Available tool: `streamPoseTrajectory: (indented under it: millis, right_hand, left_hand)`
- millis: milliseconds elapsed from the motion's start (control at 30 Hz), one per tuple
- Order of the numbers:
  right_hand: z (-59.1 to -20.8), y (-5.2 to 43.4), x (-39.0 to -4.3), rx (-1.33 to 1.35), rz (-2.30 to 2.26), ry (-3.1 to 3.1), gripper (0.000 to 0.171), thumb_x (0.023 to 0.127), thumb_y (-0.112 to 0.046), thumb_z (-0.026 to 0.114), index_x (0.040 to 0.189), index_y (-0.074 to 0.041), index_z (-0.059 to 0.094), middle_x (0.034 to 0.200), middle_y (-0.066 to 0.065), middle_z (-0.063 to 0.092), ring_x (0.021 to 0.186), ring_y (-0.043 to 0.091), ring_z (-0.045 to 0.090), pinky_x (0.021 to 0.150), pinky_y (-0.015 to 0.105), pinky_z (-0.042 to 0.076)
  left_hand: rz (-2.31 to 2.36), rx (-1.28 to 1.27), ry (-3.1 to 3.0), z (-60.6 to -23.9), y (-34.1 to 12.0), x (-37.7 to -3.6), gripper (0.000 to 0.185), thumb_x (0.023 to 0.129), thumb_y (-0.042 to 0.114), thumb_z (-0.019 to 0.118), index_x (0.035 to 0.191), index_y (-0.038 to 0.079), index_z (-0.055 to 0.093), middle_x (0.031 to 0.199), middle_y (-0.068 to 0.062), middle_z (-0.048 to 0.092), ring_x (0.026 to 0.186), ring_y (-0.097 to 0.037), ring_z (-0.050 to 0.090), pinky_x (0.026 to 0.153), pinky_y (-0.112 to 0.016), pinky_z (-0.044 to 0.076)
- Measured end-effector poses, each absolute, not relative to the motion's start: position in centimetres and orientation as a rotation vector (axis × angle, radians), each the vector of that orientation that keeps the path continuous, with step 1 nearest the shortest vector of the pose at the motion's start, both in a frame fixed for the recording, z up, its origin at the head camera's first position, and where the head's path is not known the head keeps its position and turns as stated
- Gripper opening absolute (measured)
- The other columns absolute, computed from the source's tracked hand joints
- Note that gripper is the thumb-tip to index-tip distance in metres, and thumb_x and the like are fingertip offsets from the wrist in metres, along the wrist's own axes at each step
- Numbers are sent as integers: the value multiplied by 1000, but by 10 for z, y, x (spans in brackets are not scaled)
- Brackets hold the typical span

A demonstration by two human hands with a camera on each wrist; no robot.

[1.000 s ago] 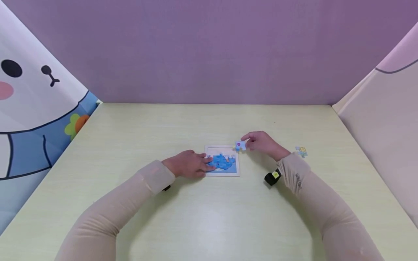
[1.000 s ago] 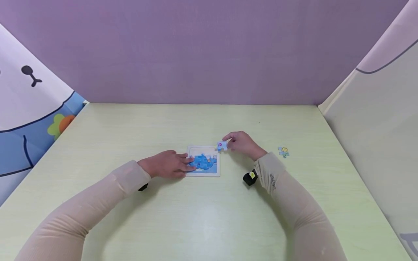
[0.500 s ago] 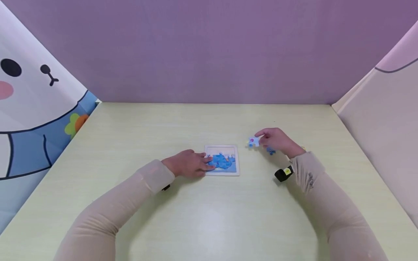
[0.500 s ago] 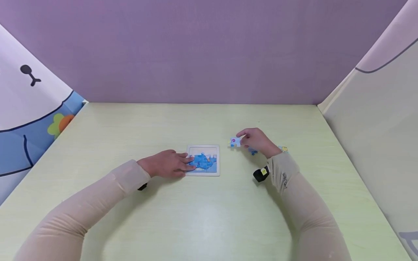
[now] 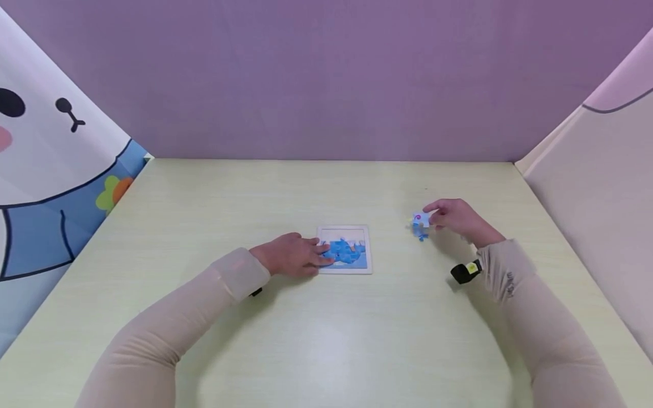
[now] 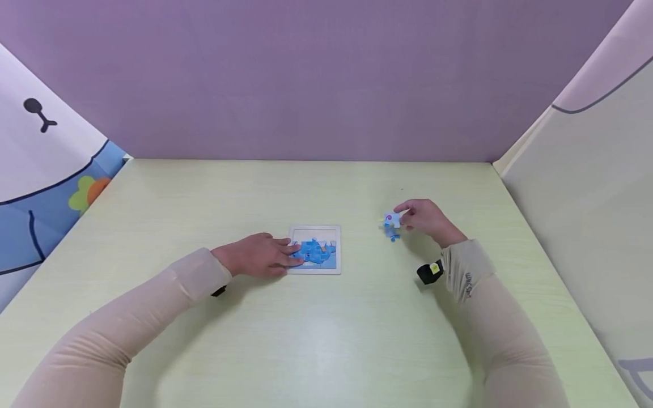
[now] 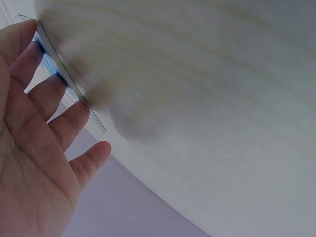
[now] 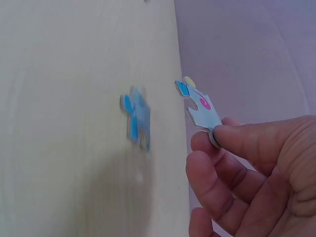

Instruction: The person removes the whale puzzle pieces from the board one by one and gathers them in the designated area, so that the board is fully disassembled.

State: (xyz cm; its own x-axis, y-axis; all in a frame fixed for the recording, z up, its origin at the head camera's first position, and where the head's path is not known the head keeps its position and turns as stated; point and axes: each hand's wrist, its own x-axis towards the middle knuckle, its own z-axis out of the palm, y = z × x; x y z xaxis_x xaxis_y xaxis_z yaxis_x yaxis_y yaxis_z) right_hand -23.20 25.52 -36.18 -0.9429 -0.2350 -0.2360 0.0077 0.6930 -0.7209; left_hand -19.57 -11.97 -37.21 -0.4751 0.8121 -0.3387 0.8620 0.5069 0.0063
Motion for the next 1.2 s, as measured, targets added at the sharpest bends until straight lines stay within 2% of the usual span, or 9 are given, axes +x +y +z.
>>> streamPoseTrajectory:
  millis: [200, 467, 700, 967, 1200]
  right_hand:
    - [-359, 274, -229, -153, -1050, 2614, 33, 94, -3, 53, 124, 12, 53, 97, 20, 67, 85, 31, 67, 83, 48, 50]
    - [-361, 293, -228, -174, -993, 2624, 34, 92, -3, 54, 121, 14, 54, 88, 9, 69, 81, 26, 66, 75, 42, 52]
    - [-359, 299, -229, -167, -978, 2595, 35, 90, -1, 56, 120, 16, 52, 76, 1, 65, 72, 16, 61, 67, 33, 49]
    - [-364, 301, -229, -124, -954, 2569, 36, 89, -2, 57, 119, 16, 53, 74, -3, 61, 69, 13, 56, 64, 32, 45]
    - [-369, 299, -231, -149, -881, 2594, 36, 85, -1, 56, 117, 15, 56, 61, -3, 52, 60, 14, 49, 61, 31, 40]
  left_hand:
    - [-233, 1404, 2449, -372, -120, -197, 43, 100, 27, 48, 143, 22, 48, 147, -8, 41, 134, -31, 39, 97, -50, 43]
    - [-253, 1413, 2453, -374, -121, -196, 43, 100, 28, 48, 143, 22, 48, 147, -8, 42, 134, -31, 40, 97, -51, 42]
    - [-224, 1397, 2460, -374, -120, -196, 43, 100, 27, 47, 143, 22, 47, 148, -7, 41, 135, -31, 39, 98, -50, 41]
    - [-206, 1413, 2462, -374, -119, -196, 42, 100, 27, 48, 142, 21, 49, 146, -8, 43, 133, -31, 41, 95, -48, 44]
    - [-196, 1415, 2458, -373, -121, -194, 43, 100, 27, 49, 142, 22, 49, 146, -8, 44, 133, -31, 41, 95, -48, 44]
